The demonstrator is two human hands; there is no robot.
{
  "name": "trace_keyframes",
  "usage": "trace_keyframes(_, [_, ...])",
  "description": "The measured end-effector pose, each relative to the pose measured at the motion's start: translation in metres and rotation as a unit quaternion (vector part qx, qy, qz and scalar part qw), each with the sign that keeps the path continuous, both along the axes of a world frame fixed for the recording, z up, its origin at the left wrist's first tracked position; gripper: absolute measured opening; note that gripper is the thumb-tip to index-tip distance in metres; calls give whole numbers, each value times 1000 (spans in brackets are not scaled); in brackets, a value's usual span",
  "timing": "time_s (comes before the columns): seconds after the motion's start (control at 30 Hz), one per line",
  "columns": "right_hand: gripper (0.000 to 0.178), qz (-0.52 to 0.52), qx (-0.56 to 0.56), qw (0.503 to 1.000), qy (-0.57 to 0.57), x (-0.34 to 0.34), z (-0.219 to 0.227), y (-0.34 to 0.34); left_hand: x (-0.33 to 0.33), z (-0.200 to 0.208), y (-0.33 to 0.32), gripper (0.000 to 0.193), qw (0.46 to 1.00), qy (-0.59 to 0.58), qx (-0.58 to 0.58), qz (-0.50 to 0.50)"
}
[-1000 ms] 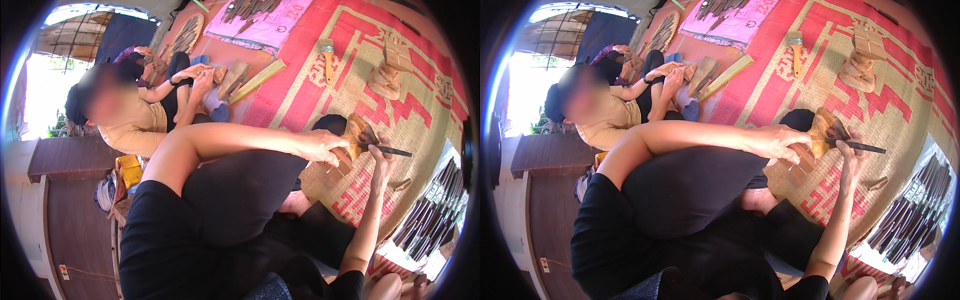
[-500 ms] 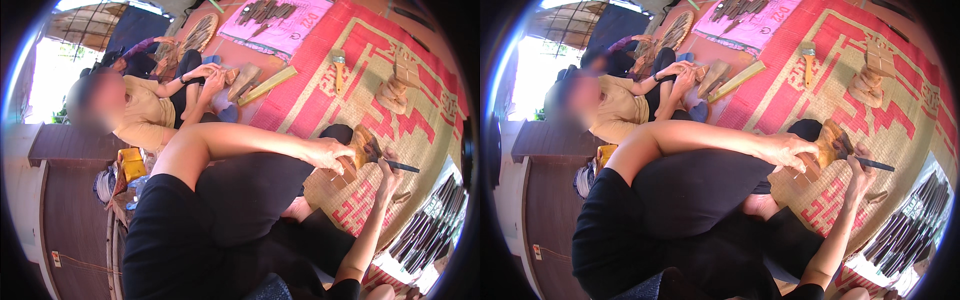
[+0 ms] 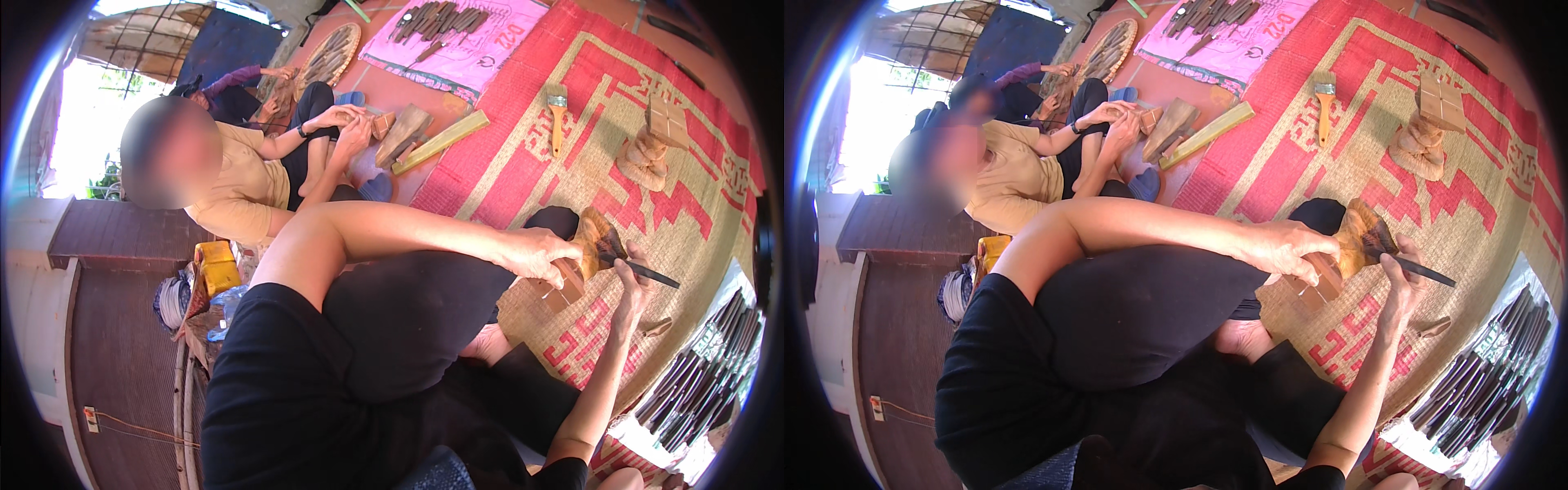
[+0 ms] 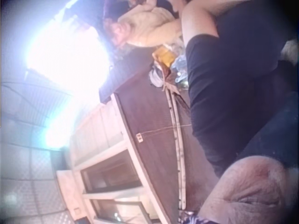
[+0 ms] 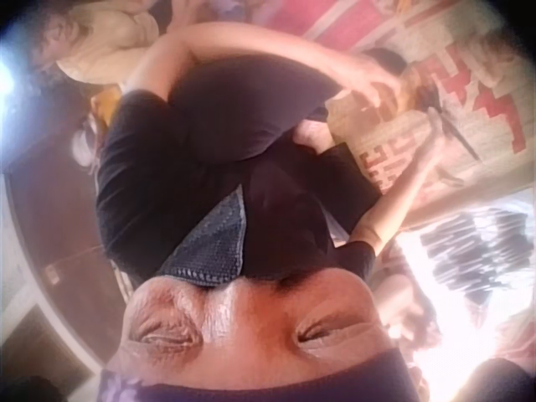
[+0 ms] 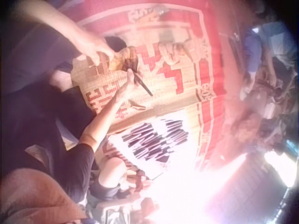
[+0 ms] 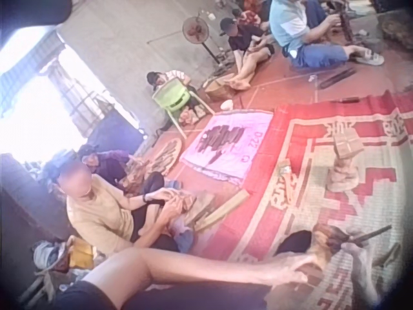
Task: The person sits on a mat and uses a chisel to carve a small wooden object held in their left hand. They repeatedly scrape and shape the wood, rotating it to work on different sides. Other people are visible nearby, also engaged in similar carving activities.
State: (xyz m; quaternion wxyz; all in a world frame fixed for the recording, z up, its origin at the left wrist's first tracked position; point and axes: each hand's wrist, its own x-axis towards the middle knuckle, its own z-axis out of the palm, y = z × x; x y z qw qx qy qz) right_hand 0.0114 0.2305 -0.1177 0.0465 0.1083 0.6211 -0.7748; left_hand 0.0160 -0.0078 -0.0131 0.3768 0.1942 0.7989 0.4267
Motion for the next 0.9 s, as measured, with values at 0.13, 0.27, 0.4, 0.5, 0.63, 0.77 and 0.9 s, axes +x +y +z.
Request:
trace_keyframes(0.13, [15, -22, -15, 1000, 2, -2, 1, 2, 1, 2, 0, 39, 1000, 9, 5, 0])
trace_keyframes(0.27, [6, -23, -15, 1000, -4, -2, 14, 0, 0, 3, 0, 39, 1000, 7, -6, -2])
trace_keyframes(0.4, [7, 2, -15, 1000, -15, 0, 11, -7, 0, 2, 0, 38, 1000, 5, 0, -2])
trace_keyframes(0.5, [9, -4, -6, 1000, -1, -3, 0, 3, 1, 6, 0, 38, 1000, -2, -5, 6])
trace_keyframes(0.63, [8, -27, -15, 999, -15, -4, 6, 4, 0, 4, -1, 39, 1000, -6, -4, 1])
trace_keyframes(0.77, [6, 1, 5, 1000, -26, -1, 11, -7, 0, 4, 0, 39, 1000, -1, -2, -3])
trace_keyframes(0.9, [7, -17, -12, 1000, -6, -4, -9, 7, 1, 5, 1, 39, 1000, 7, -3, 3])
